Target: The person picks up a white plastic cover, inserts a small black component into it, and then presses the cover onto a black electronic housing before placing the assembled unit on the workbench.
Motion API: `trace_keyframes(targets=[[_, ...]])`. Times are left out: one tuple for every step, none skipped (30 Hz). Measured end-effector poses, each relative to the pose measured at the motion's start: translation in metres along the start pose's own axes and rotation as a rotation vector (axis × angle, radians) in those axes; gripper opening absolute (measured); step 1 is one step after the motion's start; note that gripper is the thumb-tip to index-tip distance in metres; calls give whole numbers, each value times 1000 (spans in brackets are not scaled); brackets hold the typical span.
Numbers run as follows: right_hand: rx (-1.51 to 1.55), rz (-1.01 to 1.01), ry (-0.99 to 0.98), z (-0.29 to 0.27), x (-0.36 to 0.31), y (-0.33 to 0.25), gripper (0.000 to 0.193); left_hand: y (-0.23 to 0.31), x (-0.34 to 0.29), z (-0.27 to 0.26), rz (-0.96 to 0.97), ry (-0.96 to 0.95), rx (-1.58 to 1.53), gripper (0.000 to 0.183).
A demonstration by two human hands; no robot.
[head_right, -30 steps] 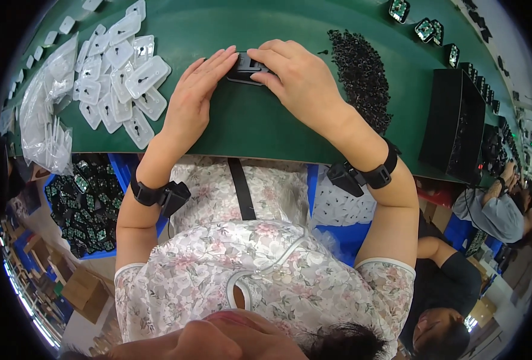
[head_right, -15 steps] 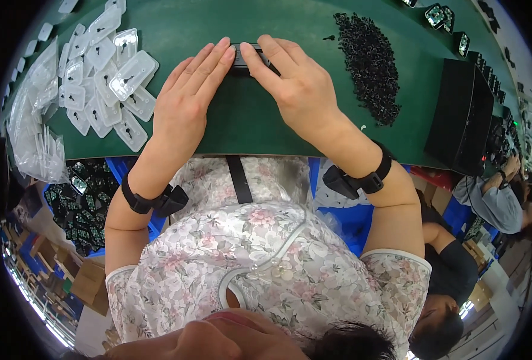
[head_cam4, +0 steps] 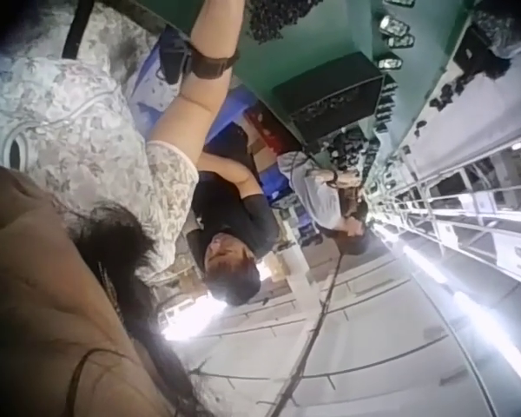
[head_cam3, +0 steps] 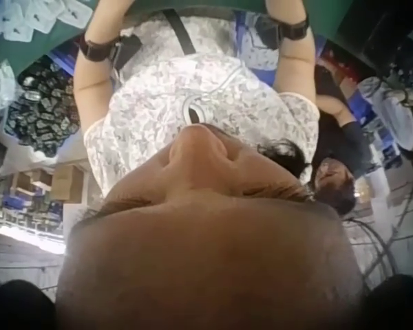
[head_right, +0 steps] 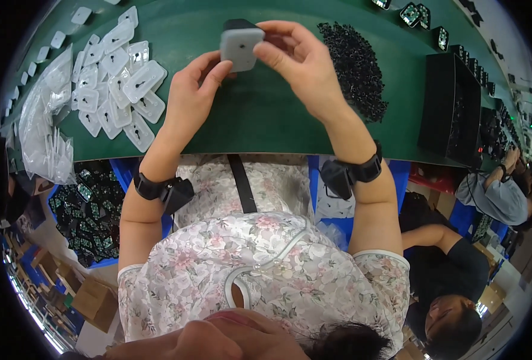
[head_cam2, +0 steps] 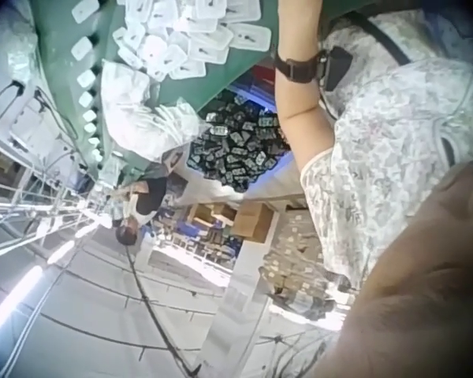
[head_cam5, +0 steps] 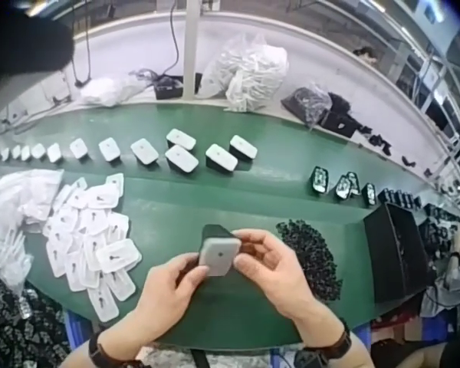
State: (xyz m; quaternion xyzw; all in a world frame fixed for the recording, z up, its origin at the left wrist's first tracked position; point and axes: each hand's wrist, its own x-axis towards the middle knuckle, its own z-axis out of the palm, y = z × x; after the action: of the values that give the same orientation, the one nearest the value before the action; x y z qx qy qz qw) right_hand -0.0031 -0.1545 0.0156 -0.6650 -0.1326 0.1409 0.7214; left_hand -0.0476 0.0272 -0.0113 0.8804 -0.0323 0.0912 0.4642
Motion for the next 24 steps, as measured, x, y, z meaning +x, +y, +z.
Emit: trace_keyframes(targets=[[-6,-18,-38,5,-5,0,45,0,-2,1,-116,-53,-266,31],[10,-37,-4,11,-8,0,45,1,-4,2,-230,-106,-534,30],[25,-55,30,15,-10,0,45,4,-6,5,-223,-101,-534,30],[22,-62,25,16,-10,-2,45,8,-10,10,-210,-103,-587,31],[16,-57,49,16,-10,-4,45,12,-13,14,-196,-106,-640,31],[9,-53,76,16,-10,-5,44,15,-12,15,-205,-124,-625,32],[5,-61,74,16,-9,-5,44,16,-12,16,-197,-120,-627,32],[-75,-111,80,16,-9,-4,43,16,-11,17,-223,-139,-643,32],[-151,-160,82,16,-8,-3,42,16,-12,16,-253,-154,-658,32],[-211,-171,88,15,-4,-2,41,17,-14,16,-250,-137,-712,30],[-208,-177,77,10,4,-5,41,19,-16,13,-248,-124,-708,30],[-261,-233,106,4,17,-9,40,20,-19,9,-194,-56,-688,29],[-310,-290,135,-5,32,-11,40,20,-23,5,-140,13,-664,29],[-378,-318,142,-18,51,-12,39,18,-28,0,-113,5,-620,31],[-441,-345,151,-35,72,-12,39,16,-33,-5,-119,22,-606,31],[-590,-341,168,-55,91,-11,39,15,-38,-12,-32,30,-510,30],[-736,-339,183,-75,111,-9,40,13,-43,-19,53,36,-408,30],[-731,-318,153,-91,131,-5,38,8,-49,-24,65,43,-413,30],[-732,-295,128,-106,145,-4,37,3,-54,-30,56,61,-393,30],[-735,-249,92,-111,153,-3,34,-3,-61,-38,39,85,-352,29],[-740,-203,56,-117,161,-4,32,-6,-67,-47,23,108,-311,29],[-781,-140,5,-123,171,-3,31,-7,-72,-57,-15,170,-289,27],[-828,-78,-36,-133,179,-4,29,-11,-76,-67,-22,189,-272,27],[-795,-15,-68,-142,188,-2,31,-16,-80,-79,-46,253,-212,25]])
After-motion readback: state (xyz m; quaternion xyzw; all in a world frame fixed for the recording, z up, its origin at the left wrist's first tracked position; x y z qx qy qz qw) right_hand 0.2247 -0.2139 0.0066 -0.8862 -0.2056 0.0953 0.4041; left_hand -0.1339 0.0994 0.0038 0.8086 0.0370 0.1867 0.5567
